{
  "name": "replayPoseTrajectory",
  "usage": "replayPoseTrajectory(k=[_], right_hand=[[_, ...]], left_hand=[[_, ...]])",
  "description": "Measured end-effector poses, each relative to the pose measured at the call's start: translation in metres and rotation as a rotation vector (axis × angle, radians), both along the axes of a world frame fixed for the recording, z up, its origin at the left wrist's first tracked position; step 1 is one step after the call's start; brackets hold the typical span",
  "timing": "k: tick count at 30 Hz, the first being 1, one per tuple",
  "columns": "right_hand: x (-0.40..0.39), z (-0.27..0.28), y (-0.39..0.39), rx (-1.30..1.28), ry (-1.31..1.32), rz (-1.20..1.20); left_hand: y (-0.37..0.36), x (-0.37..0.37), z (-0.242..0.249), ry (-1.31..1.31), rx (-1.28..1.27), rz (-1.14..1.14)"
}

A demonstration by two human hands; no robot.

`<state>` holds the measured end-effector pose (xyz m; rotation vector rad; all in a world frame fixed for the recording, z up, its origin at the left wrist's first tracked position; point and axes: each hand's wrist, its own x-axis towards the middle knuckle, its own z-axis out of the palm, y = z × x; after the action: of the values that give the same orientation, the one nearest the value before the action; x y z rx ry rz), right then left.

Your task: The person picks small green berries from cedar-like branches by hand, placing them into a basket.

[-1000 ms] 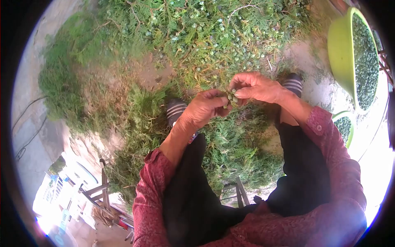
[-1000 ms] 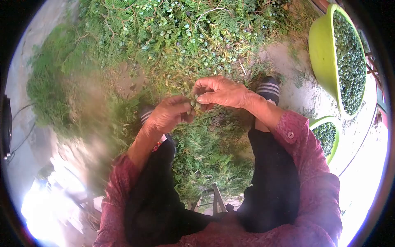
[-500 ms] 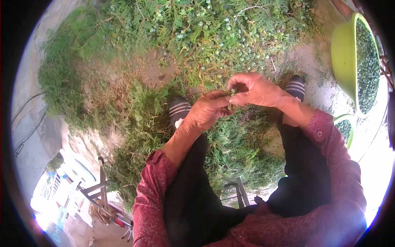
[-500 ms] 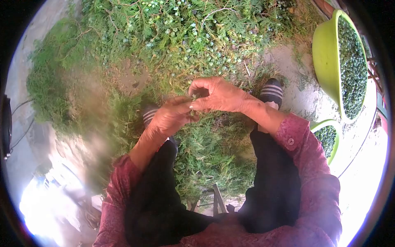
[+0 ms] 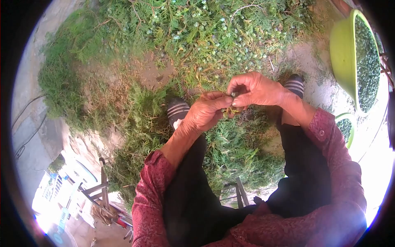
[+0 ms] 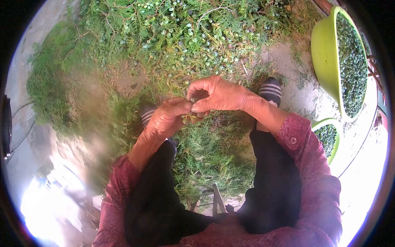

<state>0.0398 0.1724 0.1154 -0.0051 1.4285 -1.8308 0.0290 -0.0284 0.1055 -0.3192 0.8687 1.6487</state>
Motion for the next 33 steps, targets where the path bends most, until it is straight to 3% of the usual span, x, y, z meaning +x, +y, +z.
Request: replayPoseTrajectory(k=[2,4,5,7,9,11,15,17,19,21,24,25,27,29,31,32,33], right_hand=[[0.000,0.000,0.002,-0.063,-0.094,-0.032],[0.004,-0.007,0.003,-0.391,-0.351,-0.212],[0.004,-0.012,0.008,-0.391,-0.350,-0.212],[0.004,-0.019,0.023,-0.628,-0.509,-0.298],[0.007,-0.015,0.029,-0.480,-0.469,-0.313],[0.004,0.007,0.018,-0.052,-0.436,-0.158],[0.006,-0.009,-0.015,-0.078,-0.360,-0.165],[0.004,-0.008,-0.025,-0.137,-0.436,-0.270],[0.010,-0.011,-0.032,-0.316,-0.546,-0.325],[0.013,-0.010,-0.034,-0.300,-0.591,-0.362],[0.018,-0.016,-0.028,-0.338,-0.582,-0.172],[0.018,-0.008,-0.025,-0.335,-0.580,-0.177],[0.020,0.012,-0.022,-0.230,-0.460,0.185],[0.028,0.018,-0.008,-0.259,-0.436,0.275],[0.028,0.017,0.017,-0.019,-0.252,0.105],[0.031,0.004,0.033,0.134,-0.198,-0.011],[0.033,-0.013,0.050,0.287,-0.140,-0.126]], left_hand=[[0.002,0.000,0.002,-0.039,0.046,0.053],[0.001,-0.005,0.007,-0.014,0.103,0.037],[0.001,-0.006,0.008,-0.013,0.103,0.037],[-0.001,-0.008,0.009,-0.008,0.212,0.312],[-0.003,-0.010,0.007,-0.028,0.167,0.353],[0.000,-0.001,-0.004,-0.054,-0.065,0.489],[0.007,0.002,-0.010,0.049,-0.136,0.494],[0.012,-0.004,0.004,0.264,-0.294,0.460],[0.015,-0.004,0.012,0.289,-0.325,0.444],[0.016,0.000,0.013,0.310,-0.351,0.425],[0.011,0.004,0.005,0.657,-0.453,0.331],[0.007,0.005,0.002,0.657,-0.448,0.328],[-0.003,0.003,-0.005,0.544,-0.633,0.341],[-0.017,-0.002,-0.014,0.591,-0.653,0.369],[-0.036,0.011,-0.024,0.979,-0.690,-0.425],[-0.039,0.023,-0.028,0.979,-0.690,-0.423],[-0.041,0.038,-0.032,1.076,-0.503,-0.752]])
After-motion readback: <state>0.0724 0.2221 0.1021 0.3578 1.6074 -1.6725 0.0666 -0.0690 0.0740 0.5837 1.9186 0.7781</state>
